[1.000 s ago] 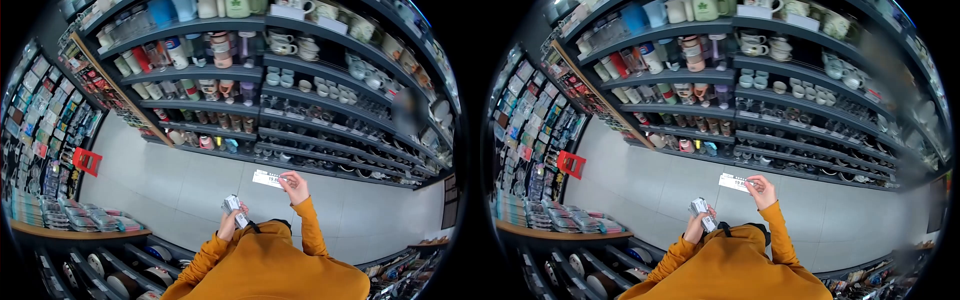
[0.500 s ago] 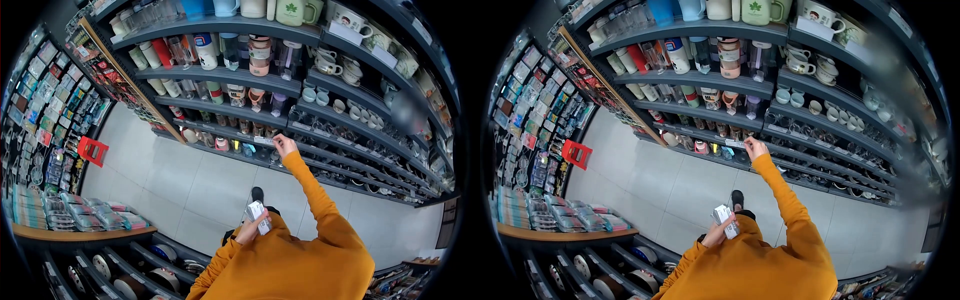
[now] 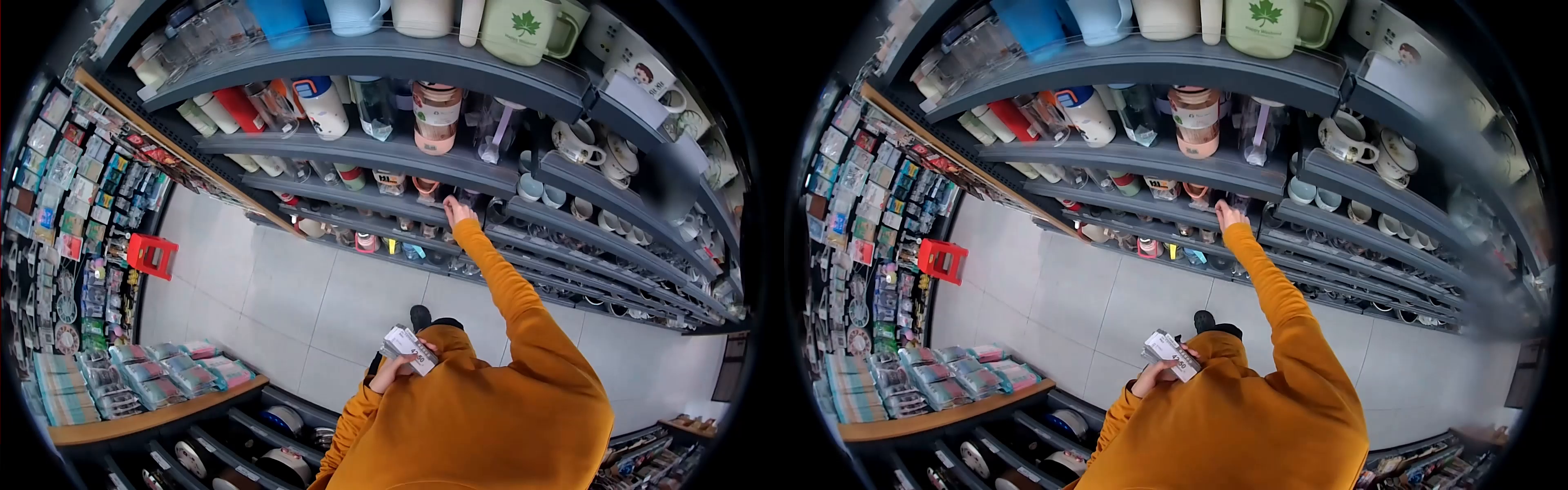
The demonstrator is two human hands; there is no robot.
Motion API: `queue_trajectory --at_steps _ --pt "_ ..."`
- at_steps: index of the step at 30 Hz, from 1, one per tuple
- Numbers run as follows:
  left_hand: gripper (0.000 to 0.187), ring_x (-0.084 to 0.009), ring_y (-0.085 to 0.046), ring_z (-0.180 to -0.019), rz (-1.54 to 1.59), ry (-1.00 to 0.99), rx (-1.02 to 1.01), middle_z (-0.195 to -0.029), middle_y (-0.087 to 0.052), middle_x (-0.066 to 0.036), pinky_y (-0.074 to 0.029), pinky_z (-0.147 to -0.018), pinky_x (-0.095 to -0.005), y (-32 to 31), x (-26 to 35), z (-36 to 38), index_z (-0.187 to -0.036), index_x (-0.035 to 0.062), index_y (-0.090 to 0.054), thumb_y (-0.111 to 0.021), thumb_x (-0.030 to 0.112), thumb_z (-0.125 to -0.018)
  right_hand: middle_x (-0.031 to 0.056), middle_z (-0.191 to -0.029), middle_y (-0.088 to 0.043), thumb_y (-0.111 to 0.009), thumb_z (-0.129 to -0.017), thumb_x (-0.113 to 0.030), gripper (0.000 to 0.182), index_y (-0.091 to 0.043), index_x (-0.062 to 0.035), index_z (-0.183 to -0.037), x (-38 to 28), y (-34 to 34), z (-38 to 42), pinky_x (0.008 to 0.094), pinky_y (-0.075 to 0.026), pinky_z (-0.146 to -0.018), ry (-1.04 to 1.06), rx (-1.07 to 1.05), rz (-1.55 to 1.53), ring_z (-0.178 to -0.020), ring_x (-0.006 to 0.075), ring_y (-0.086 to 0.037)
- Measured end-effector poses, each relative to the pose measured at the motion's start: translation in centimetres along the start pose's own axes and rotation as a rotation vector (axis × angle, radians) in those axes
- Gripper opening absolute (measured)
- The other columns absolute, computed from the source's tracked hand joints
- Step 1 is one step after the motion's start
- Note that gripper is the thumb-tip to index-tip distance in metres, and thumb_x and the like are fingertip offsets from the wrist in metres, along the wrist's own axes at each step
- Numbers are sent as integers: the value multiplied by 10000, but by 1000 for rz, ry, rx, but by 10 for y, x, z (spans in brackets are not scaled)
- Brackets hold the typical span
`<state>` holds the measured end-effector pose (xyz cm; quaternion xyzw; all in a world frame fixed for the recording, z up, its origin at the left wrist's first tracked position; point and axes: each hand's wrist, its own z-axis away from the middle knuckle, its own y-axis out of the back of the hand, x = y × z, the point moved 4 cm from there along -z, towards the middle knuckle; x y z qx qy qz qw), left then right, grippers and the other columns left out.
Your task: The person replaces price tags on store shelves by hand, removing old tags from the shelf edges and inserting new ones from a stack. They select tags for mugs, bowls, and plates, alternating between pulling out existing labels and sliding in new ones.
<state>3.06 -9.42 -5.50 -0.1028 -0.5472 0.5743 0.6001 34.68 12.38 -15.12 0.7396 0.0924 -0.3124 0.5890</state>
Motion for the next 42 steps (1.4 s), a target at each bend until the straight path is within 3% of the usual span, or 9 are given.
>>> queue_trajectory --at_steps 6,15,18,21,22,27,33,38,42 --pt "348 -296 -386 -1295 264 -3 42 -1373 -427 -129 -421 -972 -607 9 38 -17 -1245 84 -443 -494 133 -904 35 -862 -700 -598 -898 -232 150 -596 -130 -1008 19 -13 -14 285 -497 -577 -166 -178 -330 -575 154 -639" --pt "415 -343 -367 -1313 224 -64 124 -1412 -378 -155 -427 -959 -604 33 96 -20 -1305 130 -382 -505 202 -916 75 -898 -684 -574 -901 -294 198 -636 -165 -1039 -3 10 -11 345 -520 -642 -187 -298 -53 -709 224 -671" --pt "440 -322 -318 -1347 206 -43 68 -1452 -328 -129 -426 -955 -604 34 111 -16 -1374 152 -313 -455 248 -968 68 -925 -659 -571 -887 -280 210 -644 -192 -1063 14 -15 -17 388 -518 -682 171 -56 166 -807 281 -641" --pt "465 -311 -298 -1362 150 -40 61 -1462 -318 -118 -401 -966 -619 30 132 -10 -1420 172 -242 -401 278 -996 57 -993 -639 -559 -880 -242 196 -658 -205 -1045 2 -14 -16 417 -521 -733 134 -11 245 -904 324 -610" --pt "481 -328 -301 -1361 95 -62 64 -1460 -316 -130 -515 -872 -553 27 143 -7 -1444 167 -188 -354 294 -1011 24 -1113 -626 -522 -916 -283 225 -664 -234 -1084 -1 -16 -14 386 -519 -808 29 -92 334 -970 276 -626" --pt "499 -365 -416 -1283 -13 -135 -28 -1415 -362 -174 -622 -594 -318 28 195 13 -1434 102 -176 -363 268 -1002 1 -1169 -534 -517 -918 -267 226 -657 -240 -1093 -15 -23 0 422 -517 -779 24 -125 438 -906 271 -646" --pt "416 -325 -497 -1221 -163 -254 -52 -1338 -462 -167 -617 -611 -279 5 224 24 -1359 20 -334 -431 151 -976 72 -873 -637 -593 -914 -202 199 -647 -63 -1045 -150 27 67 259 -474 -638 -31 188 -471 -684 152 -604" --pt "434 -301 -526 -1191 -91 -323 -45 -1316 -486 -163 -615 -604 -240 -38 211 23 -1357 -19 -336 -450 137 -968 67 -791 -636 -368 -1005 -352 460 -622 16 -894 -245 108 167 245 -469 -647 -189 120 -1057 -675 129 -587" --pt "419 -232 -580 -1120 -102 -308 -114 -1326 -492 -154 -605 -618 -261 -81 171 15 -1349 -14 -369 -463 132 -968 70 -806 -639 -582 -919 -124 156 -599 12 -847 -254 156 229 251 -500 -646 -69 183 -1107 -699 129 -625"
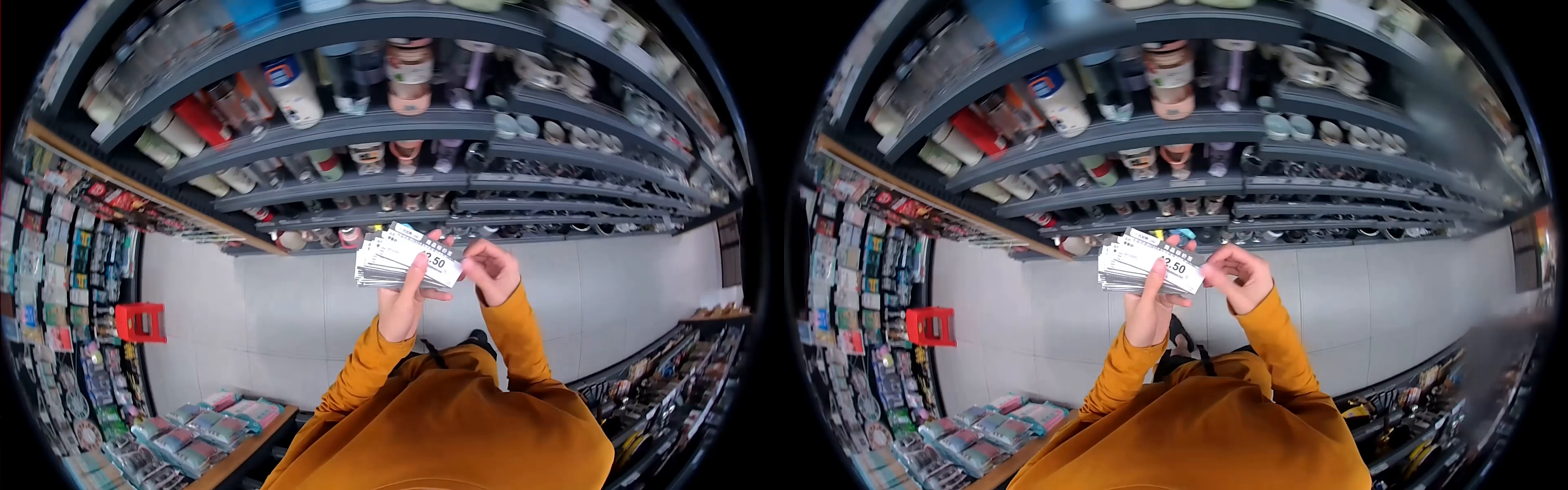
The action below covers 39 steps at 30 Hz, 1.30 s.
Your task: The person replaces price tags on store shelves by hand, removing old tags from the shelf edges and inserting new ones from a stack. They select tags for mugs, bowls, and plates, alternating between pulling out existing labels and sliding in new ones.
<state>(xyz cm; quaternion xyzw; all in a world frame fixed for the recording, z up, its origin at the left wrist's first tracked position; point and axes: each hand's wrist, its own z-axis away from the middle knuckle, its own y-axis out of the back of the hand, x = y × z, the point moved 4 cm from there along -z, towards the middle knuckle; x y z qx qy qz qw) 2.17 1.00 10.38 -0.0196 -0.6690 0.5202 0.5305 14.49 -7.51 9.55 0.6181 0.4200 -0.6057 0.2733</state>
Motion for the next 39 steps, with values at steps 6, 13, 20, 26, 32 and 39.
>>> queue_trajectory --at_steps 6,13,20,26,32,39 --pt "399 -208 -603 -1075 -65 23 -82 -1335 -484 -153 -593 -686 -257 -90 -89 22 -1340 -1 -398 -448 144 -973 58 -802 -650 -662 -861 -70 105 -603 16 -846 -40 107 65 218 -516 -654 76 130 105 -740 107 -645" --pt "289 -185 -642 -956 -23 120 -16 -1106 -616 -96 -593 -700 -303 -178 -215 76 -1223 27 -500 -510 139 -957 61 -790 -649 -616 -897 -82 110 -605 24 -867 -87 258 161 201 -468 -620 -18 168 214 -678 85 -596" --pt "304 -187 -651 -923 -98 116 -60 -1098 -621 -97 -590 -681 -302 -257 -266 112 -1230 28 -489 -519 139 -949 50 -765 -649 -611 -899 -111 130 -614 15 -867 -135 326 222 206 -475 -625 84 198 241 -679 86 -602" --pt "319 -208 -634 -967 -95 99 -50 -1144 -596 -108 -587 -718 -323 -277 -282 143 -1239 17 -486 -531 130 -944 41 -773 -654 -661 -861 -108 127 -619 10 -882 -140 341 249 217 -494 -649 129 216 190 -704 84 -618" --pt "329 -206 -623 -981 -88 129 -36 -1150 -591 -103 -580 -725 -331 -276 -295 167 -1237 20 -489 -549 143 -937 60 -778 -656 -682 -843 -84 128 -611 19 -867 -133 343 278 226 -499 -654 150 206 271 -711 89 -623" --pt "322 -200 -630 -960 -227 339 -31 -1129 -597 -98 -595 -694 -345 -222 -325 203 -1224 11 -491 -552 152 -940 92 -826 -677 -643 -893 -186 212 -604 21 -882 -93 334 322 225 -502 -635 -98 40 365 -739 106 -648"
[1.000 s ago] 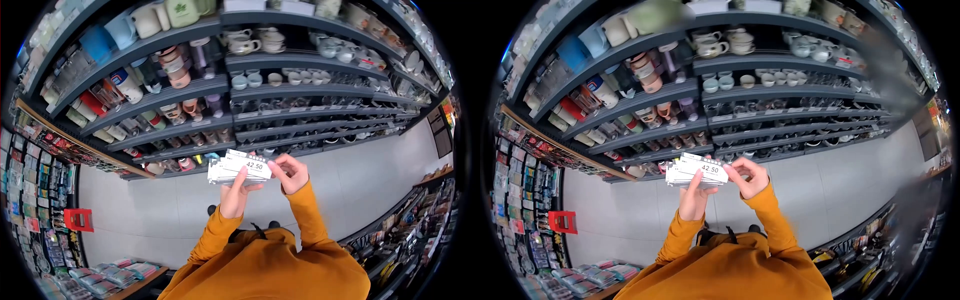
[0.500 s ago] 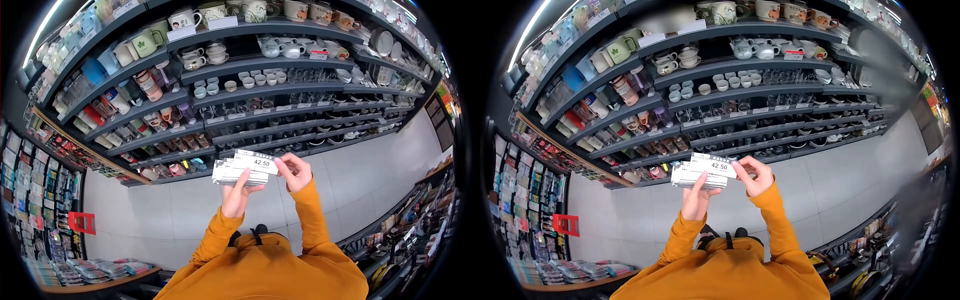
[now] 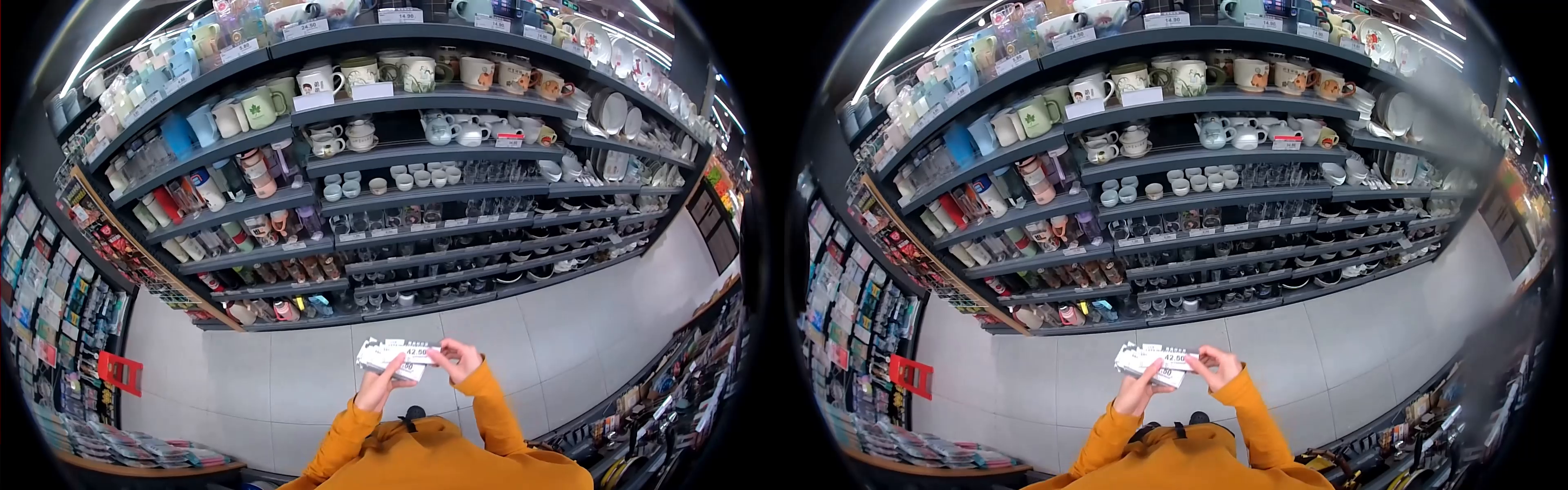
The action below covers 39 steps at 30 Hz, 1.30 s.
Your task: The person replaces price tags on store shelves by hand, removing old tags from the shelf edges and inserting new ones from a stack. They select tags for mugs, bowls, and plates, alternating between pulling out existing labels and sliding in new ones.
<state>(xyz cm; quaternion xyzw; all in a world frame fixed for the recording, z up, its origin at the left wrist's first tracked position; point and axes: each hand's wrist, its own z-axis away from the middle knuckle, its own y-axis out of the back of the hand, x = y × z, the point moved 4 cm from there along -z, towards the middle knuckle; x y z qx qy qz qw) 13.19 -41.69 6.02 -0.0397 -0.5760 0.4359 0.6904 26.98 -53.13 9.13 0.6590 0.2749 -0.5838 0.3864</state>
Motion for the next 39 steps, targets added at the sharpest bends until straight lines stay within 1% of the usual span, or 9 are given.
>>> queue_trajectory --at_steps 3,6,13,16,22,31,34,37,39 --pt "307 -198 -624 -967 38 20 61 -1132 -592 -96 -595 -715 -353 13 -18 18 -1213 21 -494 -554 143 -937 84 -831 -678 -675 -871 -211 240 -616 19 -902 17 -15 10 226 -493 -623 -158 -84 -43 -742 103 -641" --pt "312 -201 -615 -990 58 35 104 -1138 -585 -95 -593 -727 -352 20 -24 30 -1220 33 -484 -557 138 -934 64 -784 -671 -688 -858 -205 220 -620 1 -894 24 -29 11 226 -496 -605 3 -94 38 -699 97 -647" --pt "339 -190 -622 -981 51 25 114 -1145 -584 -93 -596 -712 -340 26 -27 37 -1239 45 -468 -558 170 -937 85 -776 -675 -673 -864 -243 236 -628 -14 -897 15 -33 9 257 -500 -604 -41 -122 107 -640 141 -628" --pt "335 -183 -621 -985 54 52 113 -1143 -585 -90 -597 -702 -335 27 -34 34 -1235 46 -473 -556 178 -939 81 -756 -671 -667 -869 -247 232 -631 -19 -894 26 -30 10 256 -495 -597 -43 -181 111 -628 138 -622" --pt "333 -178 -620 -991 46 128 77 -1146 -584 -84 -600 -715 -328 12 -53 30 -1236 48 -477 -552 187 -942 85 -747 -669 -663 -871 -242 222 -630 -27 -912 44 -13 26 257 -495 -588 -66 -149 177 -622 135 -622" --pt "335 -174 -627 -980 62 172 83 -1145 -586 -82 -599 -720 -316 -1 -66 26 -1244 47 -474 -540 190 -949 99 -806 -683 -690 -855 -229 243 -625 -12 -942 72 -1 35 259 -515 -624 -57 -76 47 -687 144 -657" --pt "346 -182 -610 -1007 57 190 111 -1143 -585 -81 -585 -767 -350 7 -69 28 -1250 40 -480 -546 193 -946 97 -815 -686 -697 -852 -228 254 -629 -16 -975 69 -3 31 256 -517 -632 -63 -93 72 -703 140 -660" --pt "342 -184 -608 -1011 70 194 153 -1141 -585 -85 -580 -771 -349 15 -68 30 -1245 40 -483 -548 195 -946 92 -877 -689 -706 -843 -209 257 -635 -28 -1010 64 -7 26 257 -533 -681 -90 -122 128 -756 140 -665" --pt "341 -186 -608 -1008 82 181 158 -1144 -584 -84 -578 -777 -352 19 -66 31 -1244 42 -484 -550 192 -945 82 -954 -680 -707 -838 -179 256 -631 -45 -1043 62 -11 23 263 -538 -732 -61 -124 63 -823 140 -659"
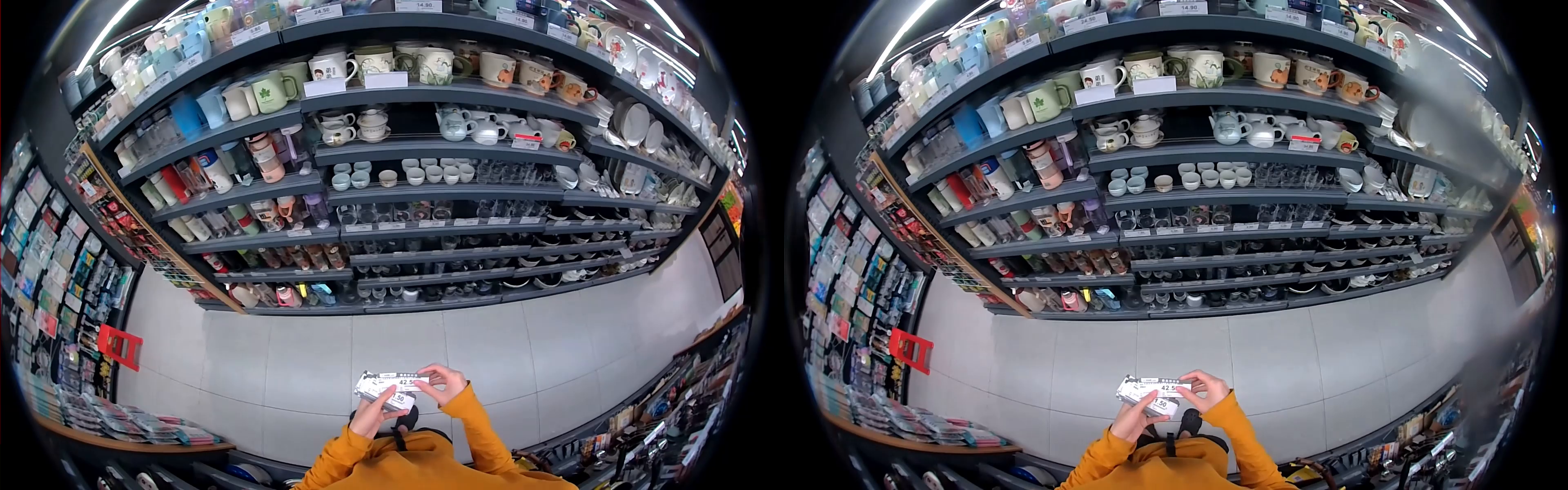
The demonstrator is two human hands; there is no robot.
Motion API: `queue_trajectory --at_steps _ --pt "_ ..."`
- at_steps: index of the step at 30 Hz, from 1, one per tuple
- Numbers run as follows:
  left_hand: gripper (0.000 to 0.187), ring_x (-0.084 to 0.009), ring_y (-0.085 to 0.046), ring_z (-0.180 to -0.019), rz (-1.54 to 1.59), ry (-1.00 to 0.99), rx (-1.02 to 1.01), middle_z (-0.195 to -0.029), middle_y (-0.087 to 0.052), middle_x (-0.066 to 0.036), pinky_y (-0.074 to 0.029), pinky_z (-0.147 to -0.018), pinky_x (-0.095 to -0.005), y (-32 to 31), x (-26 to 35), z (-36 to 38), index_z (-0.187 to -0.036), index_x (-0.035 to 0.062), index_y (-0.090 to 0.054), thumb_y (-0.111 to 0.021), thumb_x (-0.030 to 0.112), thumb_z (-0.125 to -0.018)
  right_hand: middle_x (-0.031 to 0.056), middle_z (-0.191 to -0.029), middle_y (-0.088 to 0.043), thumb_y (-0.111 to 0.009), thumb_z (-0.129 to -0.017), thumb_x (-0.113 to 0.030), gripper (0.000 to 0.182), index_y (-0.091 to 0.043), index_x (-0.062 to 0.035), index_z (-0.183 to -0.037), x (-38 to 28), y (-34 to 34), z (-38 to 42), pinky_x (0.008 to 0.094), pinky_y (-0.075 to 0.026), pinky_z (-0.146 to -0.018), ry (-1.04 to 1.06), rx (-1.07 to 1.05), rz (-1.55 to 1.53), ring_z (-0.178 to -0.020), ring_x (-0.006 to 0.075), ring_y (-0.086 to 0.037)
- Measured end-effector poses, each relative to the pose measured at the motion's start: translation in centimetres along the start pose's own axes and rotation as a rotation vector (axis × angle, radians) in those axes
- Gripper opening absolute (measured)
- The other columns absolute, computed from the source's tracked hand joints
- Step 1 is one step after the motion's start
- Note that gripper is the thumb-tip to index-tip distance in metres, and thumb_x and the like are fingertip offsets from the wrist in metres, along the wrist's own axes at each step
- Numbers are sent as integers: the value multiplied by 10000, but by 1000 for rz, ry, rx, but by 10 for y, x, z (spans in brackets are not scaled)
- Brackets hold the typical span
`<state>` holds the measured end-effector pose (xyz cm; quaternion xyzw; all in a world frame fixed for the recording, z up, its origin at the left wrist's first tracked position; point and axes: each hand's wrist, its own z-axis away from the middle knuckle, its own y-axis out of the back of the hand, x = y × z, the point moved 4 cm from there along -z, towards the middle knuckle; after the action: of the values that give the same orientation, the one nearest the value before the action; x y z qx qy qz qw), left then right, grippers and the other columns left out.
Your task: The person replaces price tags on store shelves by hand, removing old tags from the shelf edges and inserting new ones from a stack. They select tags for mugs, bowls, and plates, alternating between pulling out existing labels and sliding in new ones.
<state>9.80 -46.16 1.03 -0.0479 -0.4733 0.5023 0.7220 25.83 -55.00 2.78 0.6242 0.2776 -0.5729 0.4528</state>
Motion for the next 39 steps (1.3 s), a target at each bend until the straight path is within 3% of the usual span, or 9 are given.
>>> queue_trajectory --at_steps 4,10,13,16,19,20,24,32,39 --pt "339 -189 -611 -1003 20 -3 11 -1149 -580 -87 -579 -774 -350 7 4 6 -1242 39 -484 -551 188 -945 60 -1077 -650 -699 -836 -122 294 -613 -75 -1113 -16 -9 0 274 -534 -815 31 -10 -96 -960 137 -630" --pt "344 -188 -611 -1002 16 9 -30 -1154 -574 -92 -582 -760 -340 27 16 17 -1243 31 -477 -548 193 -948 52 -1091 -645 -688 -843 -112 321 -597 -78 -1149 -16 -39 0 269 -533 -807 -55 -45 -100 -997 134 -617" --pt "353 -183 -611 -1002 24 5 -50 -1153 -576 -92 -582 -758 -339 45 26 26 -1253 34 -468 -543 200 -951 77 -1083 -642 -686 -846 -114 305 -602 -74 -1137 -23 -60 -1 253 -541 -745 4 -11 -55 -904 121 -646" --pt "364 -183 -606 -1014 10 -2 -92 -1185 -556 -74 -590 -751 -347 76 40 35 -1275 72 -439 -532 221 -957 100 -980 -663 -686 -851 -124 280 -606 -54 -1111 -40 -92 -2 218 -528 -621 -135 -20 -147 -753 98 -661" --pt "353 -183 -612 -1006 32 -32 -55 -1152 -580 -88 -585 -759 -342 109 66 58 -1253 46 -466 -534 228 -958 95 -852 -668 -688 -854 -134 267 -605 -29 -1086 -57 -130 -10 188 -486 -518 -188 17 -151 -643 81 -650" --pt "317 -190 -608 -1026 38 -27 -80 -1156 -580 -91 -586 -766 -347 124 77 66 -1220 62 -481 -532 235 -959 67 -762 -664 -691 -852 -138 270 -607 -24 -1083 -62 -144 -16 181 -435 -457 -127 76 -186 -588 69 -624" --pt "256 -239 -582 -1105 118 -78 -78 -1155 -575 -90 -579 -807 -357 199 109 91 -1177 81 -493 -518 214 -960 49 -712 -653 -701 -845 -148 278 -620 -40 -1088 -97 -200 -51 184 -362 -408 -109 91 -172 -504 44 -553" --pt "267 -282 -498 -1213 350 -186 -69 -1225 -528 -129 -545 -891 -389 286 165 150 -1180 54 -484 -438 167 -942 19 -796 -644 -671 -855 -102 221 -644 -39 -1065 -211 -281 -169 180 -435 -480 323 -66 -1 -559 40 -560" --pt "351 -255 -508 -1195 321 -256 16 -1294 -503 -143 -542 -879 -383 322 195 160 -1291 59 -434 -447 180 -962 14 -810 -628 -652 -878 -117 264 -603 -38 -1124 -336 -301 -278 164 -400 -489 554 -118 -20 -559 13 -498"
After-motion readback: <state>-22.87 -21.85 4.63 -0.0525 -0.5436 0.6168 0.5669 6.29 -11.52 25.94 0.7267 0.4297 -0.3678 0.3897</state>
